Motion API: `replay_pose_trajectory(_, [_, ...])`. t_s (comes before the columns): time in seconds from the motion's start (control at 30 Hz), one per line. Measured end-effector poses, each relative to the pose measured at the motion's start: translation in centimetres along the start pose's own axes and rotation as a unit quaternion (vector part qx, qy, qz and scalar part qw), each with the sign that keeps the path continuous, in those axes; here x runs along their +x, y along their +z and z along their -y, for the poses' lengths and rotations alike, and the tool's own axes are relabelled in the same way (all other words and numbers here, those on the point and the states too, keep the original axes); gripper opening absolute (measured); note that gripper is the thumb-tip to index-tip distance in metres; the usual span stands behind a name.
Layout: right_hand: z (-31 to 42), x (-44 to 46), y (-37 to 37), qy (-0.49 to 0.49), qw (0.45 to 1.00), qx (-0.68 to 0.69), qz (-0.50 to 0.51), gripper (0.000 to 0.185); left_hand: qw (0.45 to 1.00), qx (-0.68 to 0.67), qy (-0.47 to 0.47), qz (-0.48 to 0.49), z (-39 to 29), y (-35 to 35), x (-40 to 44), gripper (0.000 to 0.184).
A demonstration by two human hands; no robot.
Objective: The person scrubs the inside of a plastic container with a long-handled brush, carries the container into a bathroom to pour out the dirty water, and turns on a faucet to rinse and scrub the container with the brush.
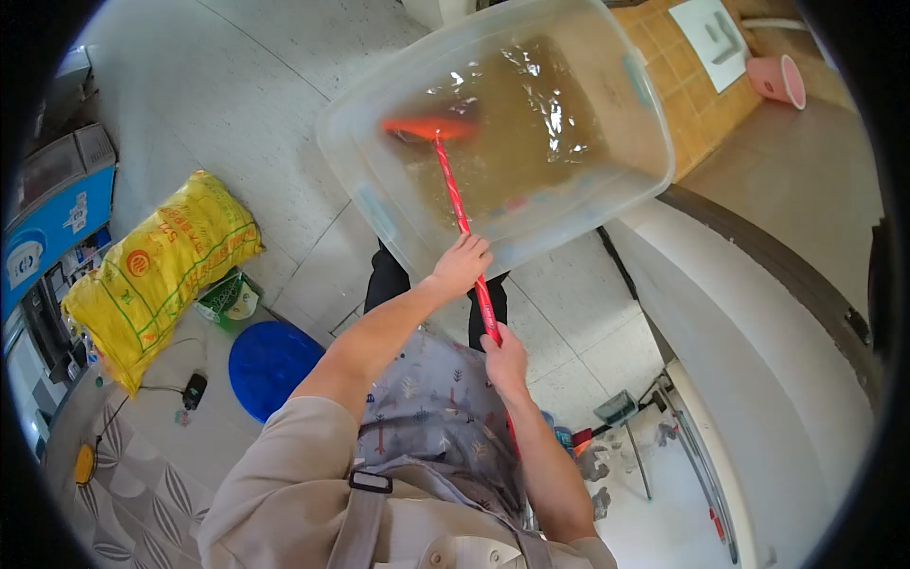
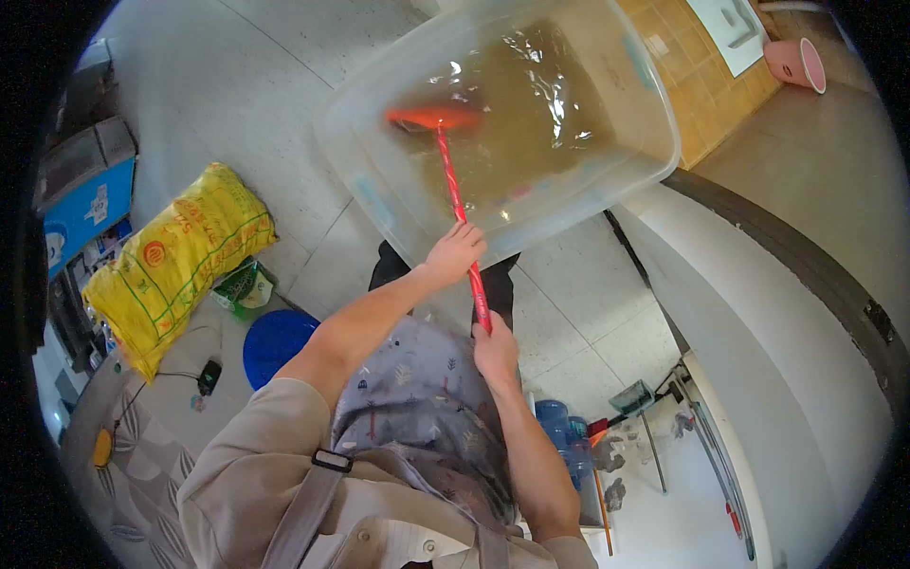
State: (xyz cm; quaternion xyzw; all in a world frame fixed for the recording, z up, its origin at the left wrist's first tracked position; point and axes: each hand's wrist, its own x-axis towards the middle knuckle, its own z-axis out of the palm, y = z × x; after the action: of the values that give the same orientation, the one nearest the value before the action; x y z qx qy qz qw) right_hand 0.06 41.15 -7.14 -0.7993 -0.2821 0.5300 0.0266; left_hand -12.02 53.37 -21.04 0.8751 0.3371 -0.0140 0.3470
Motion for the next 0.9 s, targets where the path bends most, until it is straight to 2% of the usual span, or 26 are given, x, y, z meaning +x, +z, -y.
replay_pose_trajectory(0.07, [0.1, 0.5, 0.5, -0.035, 0.998, 0.048, -0.002, 0.022, 1.0, -0.003, -0.01, -0.023, -0.5, -0.3, -0.9, 0.033])
replay_pose_trajectory(0.13, [1.2, 0.2, -1.1, 0.096, 0.958, 0.191, 0.191, 0.019, 0.989, -0.084, -0.068, -0.099, -1.1, 0.6, -2.0, 0.044])
replay_pose_trajectory(0.17, [1.6, -0.3, -2.1, 0.094, 0.958, 0.193, 0.191, 0.019, 0.989, -0.081, -0.067, -0.099, -1.7, 0.9, -2.3, 0.044])
replay_pose_trajectory(0.23, [2.1, -1.5, -4.9, 0.104, 0.947, 0.207, 0.224, 0.007, 0.975, -0.16, -0.105, -0.11, -3.8, 1.3, -2.2, 0.049])
replay_pose_trajectory(0.27, [2.7, -2.1, -6.6, 0.096, 0.957, 0.15, 0.227, 0.007, 0.974, -0.16, -0.103, -0.124, -5.0, 1.2, -2.1, 0.053])
replay_pose_trajectory(0.3, [2.9, -2.5, -7.7, 0.092, 0.959, 0.151, 0.223, 0.007, 0.974, -0.158, -0.099, -0.128, -6.0, 1.1, -2.1, 0.053])
replay_pose_trajectory(0.37, [3.4, -3.5, -9.8, 0.09, 0.957, 0.113, 0.251, 0.008, 0.969, -0.181, -0.101, -0.136, -7.8, 0.9, -1.9, 0.051])
replay_pose_trajectory(0.4, [4.9, -4.4, -11.6, 0.103, 0.95, 0.113, 0.274, 0.01, 0.963, -0.198, -0.089, -0.158, -9.3, -1.1, -1.7, 0.042])
replay_pose_trajectory(0.43, [5.8, -5.2, -12.7, 0.095, 0.951, 0.114, 0.271, 0.01, 0.964, -0.193, -0.085, -0.162, -9.6, -2.0, -1.6, 0.042])
replay_pose_trajectory(0.5, [6.8, -6.8, -14.2, 0.126, 0.938, 0.127, 0.297, 0.012, 0.97, -0.211, -0.077, -0.095, -10.5, -3.1, -2.0, 0.037])
replay_pose_trajectory(0.57, [8.0, -8.8, -16.5, 0.124, 0.939, 0.106, 0.304, 0.012, 0.97, -0.196, -0.062, -0.133, -11.2, -5.2, -2.1, 0.032])
replay_pose_trajectory(0.63, [8.1, -11.6, -18.7, 0.171, 0.917, 0.192, 0.306, 0.011, 0.974, -0.215, 0.024, -0.066, -11.9, -7.3, -2.6, 0.024])
replay_pose_trajectory(0.67, [8.3, -13.2, -19.6, 0.171, 0.916, 0.194, 0.307, 0.011, 0.976, -0.209, 0.036, -0.042, -12.2, -8.2, -2.7, 0.017])
replay_pose_trajectory(0.8, [7.0, -19.8, -23.5, 0.236, 0.886, 0.225, 0.329, 0.009, 0.988, -0.128, 0.089, -0.017, -10.9, -6.7, -3.8, 0.024])
replay_pose_trajectory(0.87, [6.6, -21.2, -25.7, 0.263, 0.864, 0.254, 0.345, 0.01, 0.99, -0.088, 0.089, 0.064, -12.4, -7.5, -4.5, 0.023])
replay_pose_trajectory(0.9, [6.5, -21.6, -26.9, 0.294, 0.851, 0.266, 0.345, 0.012, 0.99, -0.084, 0.088, 0.068, -13.1, -7.7, -4.8, 0.023])
